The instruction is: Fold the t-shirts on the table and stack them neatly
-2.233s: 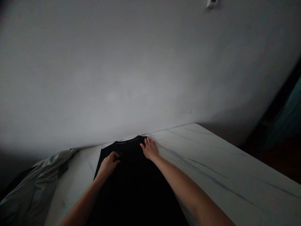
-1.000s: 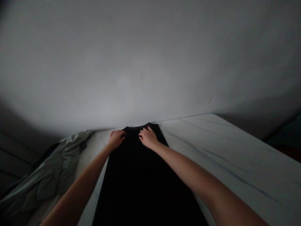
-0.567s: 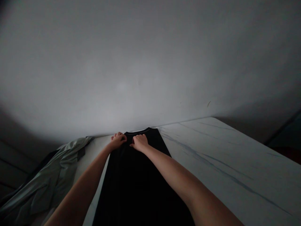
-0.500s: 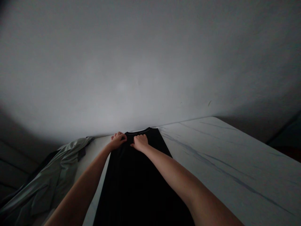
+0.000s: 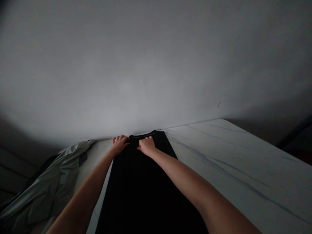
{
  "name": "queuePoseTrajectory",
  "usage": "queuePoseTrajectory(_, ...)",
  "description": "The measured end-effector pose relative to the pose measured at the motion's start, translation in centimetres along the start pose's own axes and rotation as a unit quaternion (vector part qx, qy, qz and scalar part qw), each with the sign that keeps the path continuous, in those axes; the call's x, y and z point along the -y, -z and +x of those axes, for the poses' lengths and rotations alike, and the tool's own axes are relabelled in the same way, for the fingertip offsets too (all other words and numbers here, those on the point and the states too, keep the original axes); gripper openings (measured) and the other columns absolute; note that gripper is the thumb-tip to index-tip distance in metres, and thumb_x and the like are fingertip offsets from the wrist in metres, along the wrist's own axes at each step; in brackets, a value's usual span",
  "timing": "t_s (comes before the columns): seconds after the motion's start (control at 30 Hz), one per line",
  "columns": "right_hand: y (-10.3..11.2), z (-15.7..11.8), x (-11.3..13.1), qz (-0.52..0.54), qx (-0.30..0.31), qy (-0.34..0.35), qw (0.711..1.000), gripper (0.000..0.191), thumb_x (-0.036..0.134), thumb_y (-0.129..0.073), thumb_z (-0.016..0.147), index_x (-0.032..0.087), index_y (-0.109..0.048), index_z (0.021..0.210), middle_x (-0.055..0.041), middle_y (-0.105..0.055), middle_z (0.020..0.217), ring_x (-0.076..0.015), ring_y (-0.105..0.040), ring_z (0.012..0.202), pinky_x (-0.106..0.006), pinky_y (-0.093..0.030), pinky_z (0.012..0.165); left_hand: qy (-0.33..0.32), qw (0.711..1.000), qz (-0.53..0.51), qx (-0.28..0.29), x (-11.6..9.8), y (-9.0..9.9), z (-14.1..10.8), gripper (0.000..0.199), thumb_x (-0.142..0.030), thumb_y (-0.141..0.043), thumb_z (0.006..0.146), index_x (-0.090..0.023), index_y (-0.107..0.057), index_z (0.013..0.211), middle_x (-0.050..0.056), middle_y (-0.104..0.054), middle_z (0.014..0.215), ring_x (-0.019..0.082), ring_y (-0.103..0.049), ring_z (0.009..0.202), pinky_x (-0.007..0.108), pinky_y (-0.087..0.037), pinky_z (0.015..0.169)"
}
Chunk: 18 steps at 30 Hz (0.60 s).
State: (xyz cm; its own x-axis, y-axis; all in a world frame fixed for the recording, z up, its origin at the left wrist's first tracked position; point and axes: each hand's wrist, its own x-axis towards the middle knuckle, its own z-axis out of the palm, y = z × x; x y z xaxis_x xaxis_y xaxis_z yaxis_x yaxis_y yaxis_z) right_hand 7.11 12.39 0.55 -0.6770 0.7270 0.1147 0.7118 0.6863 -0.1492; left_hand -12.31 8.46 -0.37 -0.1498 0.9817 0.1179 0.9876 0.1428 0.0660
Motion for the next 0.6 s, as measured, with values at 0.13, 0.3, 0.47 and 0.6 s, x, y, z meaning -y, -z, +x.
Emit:
queuePoseTrajectory(0.13, -0.6, -1.8, 0.1, 0.030, -0.067, -0.001, 0.997, 0.028, 0.037, -0.052, 0.095, 0.017, -0.061, 0.112, -0.0120, -0.063, 0.120, -0.0240, -0.057, 0.111, -0.036, -0.040, 0.092, -0.006, 0.999, 0.016, -0.047, -0.8, 0.4, -0.9, 0.038, -0.033, -0.043, 0.094, -0.030, -0.048, 0.132, 0.007, -0.048, 0.142, 0.027, -0.040, 0.128, 0.048, -0.024, 0.109)
queuePoseTrajectory(0.3, -0.9, -7.6, -2.2, 0.071, -0.101, 0.011, 0.992, 0.051, 0.049, -0.036, 0.098, 0.016, -0.051, 0.134, -0.0160, -0.045, 0.145, -0.0280, -0.043, 0.132, -0.043, -0.037, 0.105, -0.054, 0.993, -0.017, -0.102, -3.6, 1.4, -5.5, 0.045, -0.035, -0.037, 0.096, -0.029, -0.041, 0.140, 0.006, -0.042, 0.150, 0.024, -0.038, 0.135, 0.045, -0.026, 0.112)
queuePoseTrajectory(0.47, -2.2, -13.9, -4.9, 0.064, -0.055, -0.002, 0.996, 0.066, 0.059, -0.027, 0.097, 0.018, -0.038, 0.147, -0.0124, -0.028, 0.156, -0.0300, -0.028, 0.141, -0.047, -0.031, 0.112, -0.129, 0.991, -0.038, -0.026, -5.7, 0.7, -12.9, 0.052, -0.044, -0.033, 0.097, -0.035, -0.027, 0.148, 0.002, -0.028, 0.158, 0.024, -0.027, 0.144, 0.048, -0.024, 0.115)
queuePoseTrajectory(0.6, -3.1, -15.8, -4.6, 0.044, -0.044, 0.006, 0.998, 0.065, 0.059, -0.030, 0.096, 0.021, -0.034, 0.149, -0.0106, -0.023, 0.157, -0.0298, -0.019, 0.144, -0.050, -0.023, 0.115, -0.145, 0.989, -0.022, 0.033, -6.0, -0.3, -15.2, 0.051, -0.045, -0.030, 0.098, -0.038, -0.025, 0.148, 0.000, -0.023, 0.160, 0.025, -0.019, 0.147, 0.052, -0.022, 0.116)
